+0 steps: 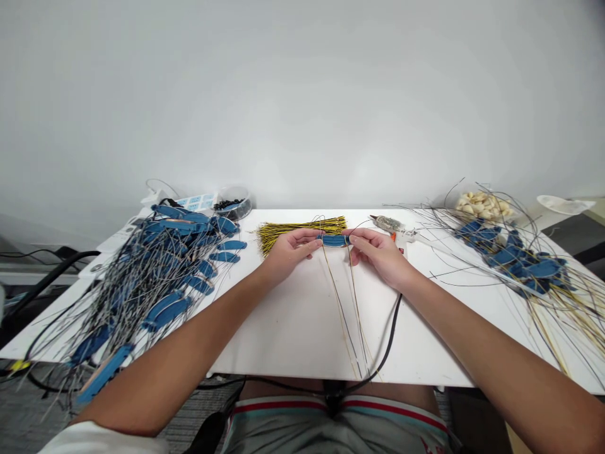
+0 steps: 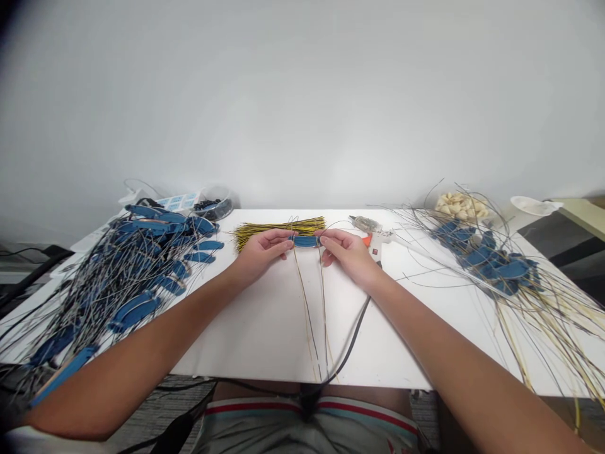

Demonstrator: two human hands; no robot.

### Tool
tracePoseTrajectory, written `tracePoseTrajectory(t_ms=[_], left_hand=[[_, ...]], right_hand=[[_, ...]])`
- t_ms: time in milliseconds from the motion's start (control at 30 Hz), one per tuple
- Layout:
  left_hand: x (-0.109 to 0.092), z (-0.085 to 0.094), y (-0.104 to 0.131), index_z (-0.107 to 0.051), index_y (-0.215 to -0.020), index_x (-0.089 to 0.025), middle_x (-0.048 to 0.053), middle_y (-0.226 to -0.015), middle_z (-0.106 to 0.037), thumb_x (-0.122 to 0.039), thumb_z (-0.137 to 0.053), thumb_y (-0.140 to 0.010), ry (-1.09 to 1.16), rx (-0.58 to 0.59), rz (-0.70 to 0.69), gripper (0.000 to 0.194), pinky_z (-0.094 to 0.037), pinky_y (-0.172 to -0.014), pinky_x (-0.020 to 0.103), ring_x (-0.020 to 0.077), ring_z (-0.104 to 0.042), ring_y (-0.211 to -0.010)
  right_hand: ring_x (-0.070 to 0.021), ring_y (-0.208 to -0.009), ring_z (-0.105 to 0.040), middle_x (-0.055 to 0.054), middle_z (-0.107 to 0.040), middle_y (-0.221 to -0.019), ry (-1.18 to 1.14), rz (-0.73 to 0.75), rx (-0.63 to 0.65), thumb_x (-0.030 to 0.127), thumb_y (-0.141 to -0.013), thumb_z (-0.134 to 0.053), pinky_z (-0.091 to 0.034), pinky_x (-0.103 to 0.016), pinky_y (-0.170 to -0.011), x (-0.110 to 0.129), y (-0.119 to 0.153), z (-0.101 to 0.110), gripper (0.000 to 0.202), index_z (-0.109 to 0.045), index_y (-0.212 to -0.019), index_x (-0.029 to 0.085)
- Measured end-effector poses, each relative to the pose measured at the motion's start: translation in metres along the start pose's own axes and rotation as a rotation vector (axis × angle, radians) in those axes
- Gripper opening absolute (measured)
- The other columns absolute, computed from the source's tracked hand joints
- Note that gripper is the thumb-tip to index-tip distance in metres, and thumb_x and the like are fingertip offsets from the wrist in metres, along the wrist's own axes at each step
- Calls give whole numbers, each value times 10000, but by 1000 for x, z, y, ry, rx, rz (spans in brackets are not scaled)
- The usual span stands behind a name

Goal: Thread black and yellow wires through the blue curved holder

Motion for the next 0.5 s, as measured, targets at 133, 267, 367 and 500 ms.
tracePoseTrajectory(t_ms=[133,267,367,500], left_hand=[[-2,0,4,-798,-1077,-206,47,-980,-755,-540,-931,-752,-49,-34,62,485,-507,-751,283,128,-622,-782],[-1,5,3,-791,-1027,-196,37,-949,-756,-569,-930,-741,-79,-76,60,490,-452,-698,263,116,-604,-742],[1,12,-2,-791,-989,-184,53,-958,-774,-570,-933,-736,-63,-140,17,483,-467,-731,273,138,-637,-794],[1,20,-5,-791,-1006,-181,61,-964,-784,-540,-941,-736,17,-202,-27,473,-496,-776,282,157,-675,-846]], right_hand=[[-138,-641,-685,-33,-764,-858,-15,-16,-51,445,-867,-858,-554,-284,-681,-4,-4,5,393,-795,-1145,174],[-176,-679,-742,-107,-809,-991,-77,-59,-99,343,-886,-799,-621,-320,-713,-4,-5,9,267,-807,-1061,142],[-236,-741,-787,-180,-820,-1021,-134,-96,-150,238,-912,-650,-661,-382,-768,1,-4,13,251,-795,-1060,96],[-262,-770,-803,-210,-822,-1020,-198,-144,-196,175,-910,-581,-681,-419,-808,6,-1,15,270,-785,-1057,76]])
Point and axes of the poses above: each hand's wrist, its own y-axis away from the middle knuckle, its own z-axis out of the back of the hand, x = y × z, the point moved 7 cm from there along -y, towards the middle knuckle
